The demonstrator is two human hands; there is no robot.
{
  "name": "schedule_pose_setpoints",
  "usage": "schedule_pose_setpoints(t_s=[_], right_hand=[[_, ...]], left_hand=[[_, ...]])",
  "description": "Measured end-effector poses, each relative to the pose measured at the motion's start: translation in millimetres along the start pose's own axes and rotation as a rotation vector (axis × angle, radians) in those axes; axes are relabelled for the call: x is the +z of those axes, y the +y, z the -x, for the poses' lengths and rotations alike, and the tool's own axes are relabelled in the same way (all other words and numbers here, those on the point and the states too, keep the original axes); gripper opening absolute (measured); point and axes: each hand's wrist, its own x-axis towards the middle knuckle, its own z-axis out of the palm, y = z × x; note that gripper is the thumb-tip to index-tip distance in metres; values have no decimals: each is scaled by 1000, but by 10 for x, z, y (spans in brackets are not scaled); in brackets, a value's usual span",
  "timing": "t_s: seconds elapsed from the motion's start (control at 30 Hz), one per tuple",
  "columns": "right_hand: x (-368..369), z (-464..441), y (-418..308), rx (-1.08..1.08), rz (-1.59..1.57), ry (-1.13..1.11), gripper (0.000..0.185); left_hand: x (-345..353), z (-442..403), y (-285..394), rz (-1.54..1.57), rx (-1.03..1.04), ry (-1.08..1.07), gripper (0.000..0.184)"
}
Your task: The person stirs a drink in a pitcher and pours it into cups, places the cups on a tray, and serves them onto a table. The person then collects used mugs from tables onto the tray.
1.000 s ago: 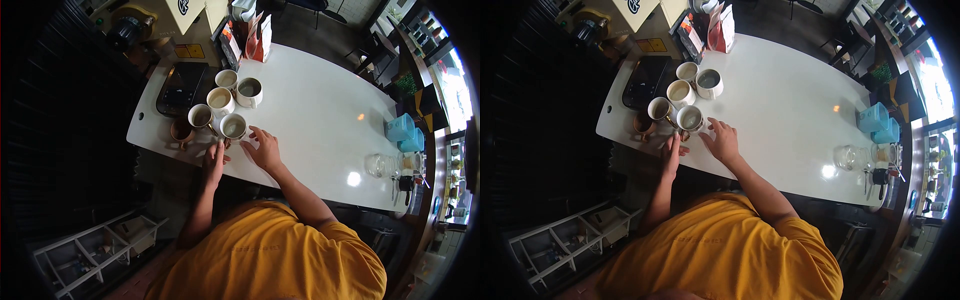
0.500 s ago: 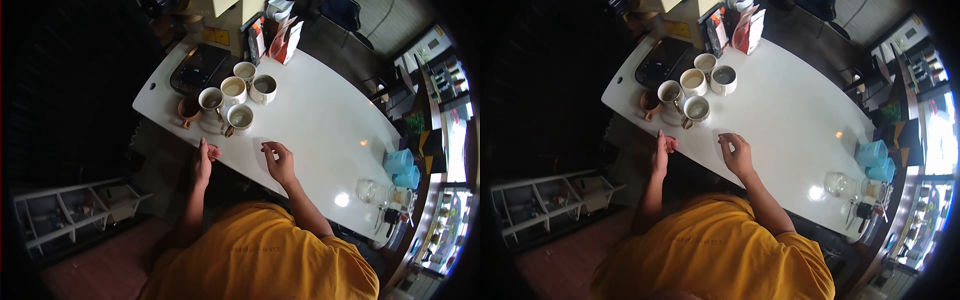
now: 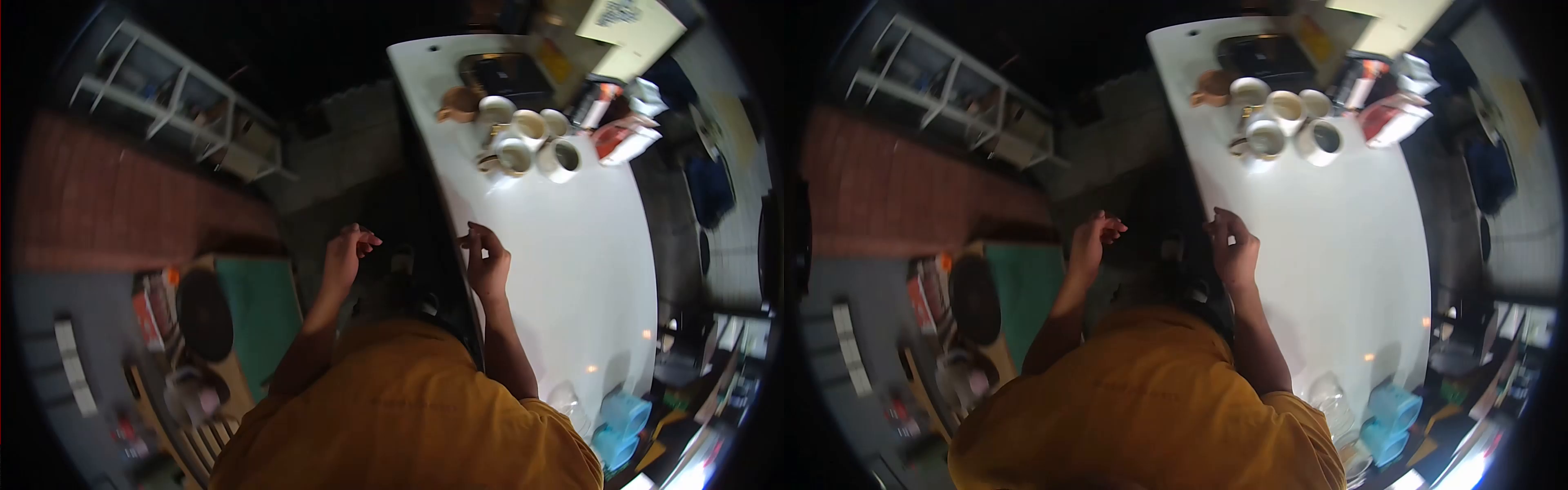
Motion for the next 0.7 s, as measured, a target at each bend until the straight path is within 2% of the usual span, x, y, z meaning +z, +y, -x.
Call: schedule_pose_setpoints(t_s=[0.03, 0.13, 0.2, 0.4, 0.5, 0.57, 0.63, 0.7], right_hand=[[86, 11, 27, -76, -38, -34, 18], [404, 24, -66, -104, -168, -126, 19], [585, 10, -160, -164, -72, -245, 19], [1296, 160, -509, -277, -65, -527, 17], [1759, 312, -675, -327, -48, -622, 18], [2153, 450, -723, -356, -35, -700, 20], [2630, 677, -818, -384, -27, -776, 22], [3110, 956, -947, -311, -32, -925, 29]], left_hand=[[-120, 150, -23, -7, -32, 29, 44], [-502, 524, -49, -22, -71, 160, 48], [-765, 733, -91, -20, -73, 254, 50], [-1484, 1257, -286, 168, -41, 589, 50], [-1867, 1543, -384, 260, -22, 754, 47], [-2160, 1788, -441, 263, -33, 899, 33], [-2472, 2035, -556, 294, 1, 1023, 27], [-2793, 2324, -706, 327, 34, 1143, 22]])
